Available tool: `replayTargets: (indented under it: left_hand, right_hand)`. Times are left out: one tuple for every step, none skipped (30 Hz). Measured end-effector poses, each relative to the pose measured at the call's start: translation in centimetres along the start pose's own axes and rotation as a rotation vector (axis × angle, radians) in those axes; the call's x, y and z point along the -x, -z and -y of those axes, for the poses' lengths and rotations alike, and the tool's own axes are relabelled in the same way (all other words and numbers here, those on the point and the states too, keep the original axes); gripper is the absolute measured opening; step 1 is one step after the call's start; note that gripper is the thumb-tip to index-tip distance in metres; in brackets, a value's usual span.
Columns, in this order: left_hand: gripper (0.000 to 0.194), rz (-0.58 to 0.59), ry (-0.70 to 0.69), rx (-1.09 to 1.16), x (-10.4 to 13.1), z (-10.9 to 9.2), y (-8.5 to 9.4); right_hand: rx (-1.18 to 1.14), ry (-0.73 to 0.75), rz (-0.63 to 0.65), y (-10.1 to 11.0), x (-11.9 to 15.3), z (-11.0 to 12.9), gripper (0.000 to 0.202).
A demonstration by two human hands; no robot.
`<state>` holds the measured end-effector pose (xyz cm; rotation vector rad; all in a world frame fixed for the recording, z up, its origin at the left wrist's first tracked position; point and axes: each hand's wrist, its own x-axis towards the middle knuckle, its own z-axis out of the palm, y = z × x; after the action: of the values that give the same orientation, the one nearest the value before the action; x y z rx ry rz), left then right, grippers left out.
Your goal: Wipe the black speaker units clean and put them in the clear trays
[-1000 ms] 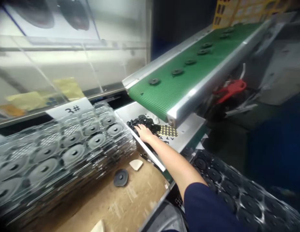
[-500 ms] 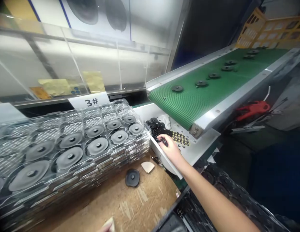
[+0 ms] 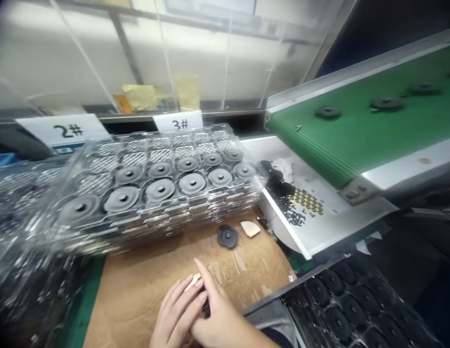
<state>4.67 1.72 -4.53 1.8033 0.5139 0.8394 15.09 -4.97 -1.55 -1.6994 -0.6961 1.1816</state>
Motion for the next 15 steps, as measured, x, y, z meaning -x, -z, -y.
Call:
replayTargets:
  left_hand:
    - [0.028, -0.025, 0.06, 0.063, 0.2, 0.1, 0.8]
    - [0.032, -0.064, 0.157, 0.151, 0.4, 0.3, 1.5]
    - [0.038, -0.109, 0.283, 0.265, 0.6, 0.5, 2.1]
    - [0.046, -0.157, 0.422, 0.4, 0.8, 0.7, 2.8]
    - [0.054, -0.207, 0.556, 0.541, 0.9, 0.9, 3.3]
    - [0.06, -0.254, 0.663, 0.68, 1.0, 1.0, 3.9]
    - [0.064, -0.287, 0.734, 0.811, 1.1, 1.1, 4.4]
    - [0.066, -0.307, 0.773, 0.926, 1.2, 1.1, 4.8]
    - [0.067, -0.32, 0.794, 1.019, 1.3, 1.0, 5.2]
    - [0.066, -0.331, 0.809, 1.092, 1.4, 0.9, 5.5]
    - [0.064, -0.339, 0.822, 1.151, 1.5, 0.7, 5.7]
    - [0.062, -0.343, 0.833, 1.198, 1.6, 0.4, 5.9]
    - [0.059, -0.348, 0.836, 1.233, 1.7, 0.2, 6.0]
    - [0.056, -0.353, 0.831, 1.26, 1.7, 0.0, 6.1]
    - [0.054, -0.357, 0.824, 1.282, 1.8, -0.1, 6.1]
  right_hand:
    - [0.033, -0.018, 0.069, 0.0, 0.1, 0.5, 0.085]
    - [0.057, -0.029, 0.146, 0.0, 0.2, 0.9, 0.087]
    - [0.072, -0.026, 0.217, 0.2, 0.3, 1.2, 0.087]
    - [0.08, -0.009, 0.262, 0.4, 0.2, 1.3, 0.083]
    - [0.086, 0.019, 0.27, 0.6, 0.1, 1.3, 0.076]
    - [0.101, 0.053, 0.242, 0.7, -0.2, 1.0, 0.067]
    - [0.143, 0.089, 0.19, 0.6, -0.6, 0.6, 0.058]
    - [0.21, 0.119, 0.13, 0.5, -0.9, 0.2, 0.053]
    - [0.291, 0.144, 0.077, 0.3, -1.3, -0.2, 0.05]
    - [0.371, 0.166, 0.038, 0.0, -1.7, -0.6, 0.048]
    - [0.439, 0.183, 0.013, -0.4, -2.0, -1.0, 0.046]
    - [0.491, 0.193, -0.006, -0.7, -2.3, -1.3, 0.046]
    - [0.528, 0.195, -0.026, -0.9, -2.5, -1.5, 0.046]
    - [0.558, 0.191, -0.051, -1.1, -2.8, -1.8, 0.047]
    - [0.595, 0.187, -0.082, -1.2, -3.0, -2.2, 0.047]
